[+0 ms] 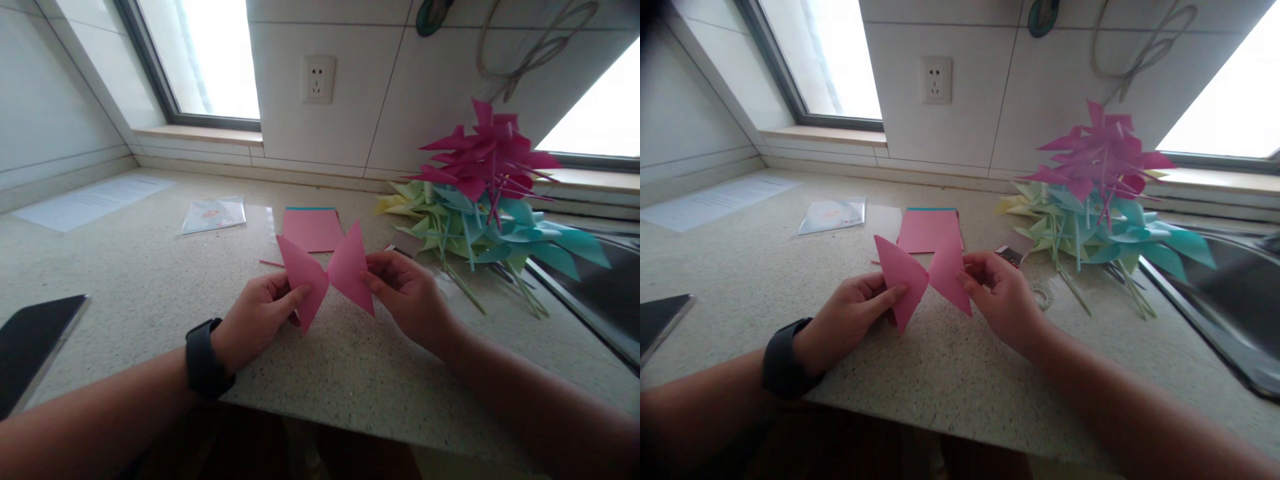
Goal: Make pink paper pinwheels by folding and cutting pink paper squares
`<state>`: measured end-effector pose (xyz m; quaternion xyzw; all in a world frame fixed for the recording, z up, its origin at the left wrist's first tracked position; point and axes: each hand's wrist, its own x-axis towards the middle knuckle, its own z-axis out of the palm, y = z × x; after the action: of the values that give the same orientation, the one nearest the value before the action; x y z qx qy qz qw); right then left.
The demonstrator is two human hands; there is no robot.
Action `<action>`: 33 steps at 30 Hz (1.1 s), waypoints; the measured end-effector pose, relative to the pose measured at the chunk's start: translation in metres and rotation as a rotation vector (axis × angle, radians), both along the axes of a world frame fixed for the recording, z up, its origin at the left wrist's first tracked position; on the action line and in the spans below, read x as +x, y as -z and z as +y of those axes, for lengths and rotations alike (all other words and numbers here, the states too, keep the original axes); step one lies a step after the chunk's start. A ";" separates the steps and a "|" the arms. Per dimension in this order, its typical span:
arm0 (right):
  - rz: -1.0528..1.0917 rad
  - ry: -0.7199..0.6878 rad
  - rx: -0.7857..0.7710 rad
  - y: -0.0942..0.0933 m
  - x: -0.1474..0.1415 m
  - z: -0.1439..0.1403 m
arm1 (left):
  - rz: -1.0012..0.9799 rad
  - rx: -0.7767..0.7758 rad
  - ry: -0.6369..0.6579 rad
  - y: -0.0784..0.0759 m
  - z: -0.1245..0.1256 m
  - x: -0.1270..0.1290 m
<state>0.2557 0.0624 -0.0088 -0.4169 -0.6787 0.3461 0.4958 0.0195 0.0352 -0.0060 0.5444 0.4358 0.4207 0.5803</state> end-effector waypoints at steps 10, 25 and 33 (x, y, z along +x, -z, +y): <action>-0.045 -0.083 -0.027 -0.002 0.001 -0.005 | -0.083 -0.021 -0.078 -0.002 0.002 -0.003; -0.473 -0.168 0.457 -0.009 0.012 -0.002 | -0.159 -0.079 -0.087 -0.005 0.000 -0.005; -0.546 -0.338 0.539 -0.015 0.010 -0.009 | -0.124 -0.050 -0.120 -0.005 0.001 -0.006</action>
<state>0.2654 0.0537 0.0061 -0.2315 -0.9103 0.1094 0.3254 0.0139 0.0359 -0.0014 0.4758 0.4413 0.4766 0.5931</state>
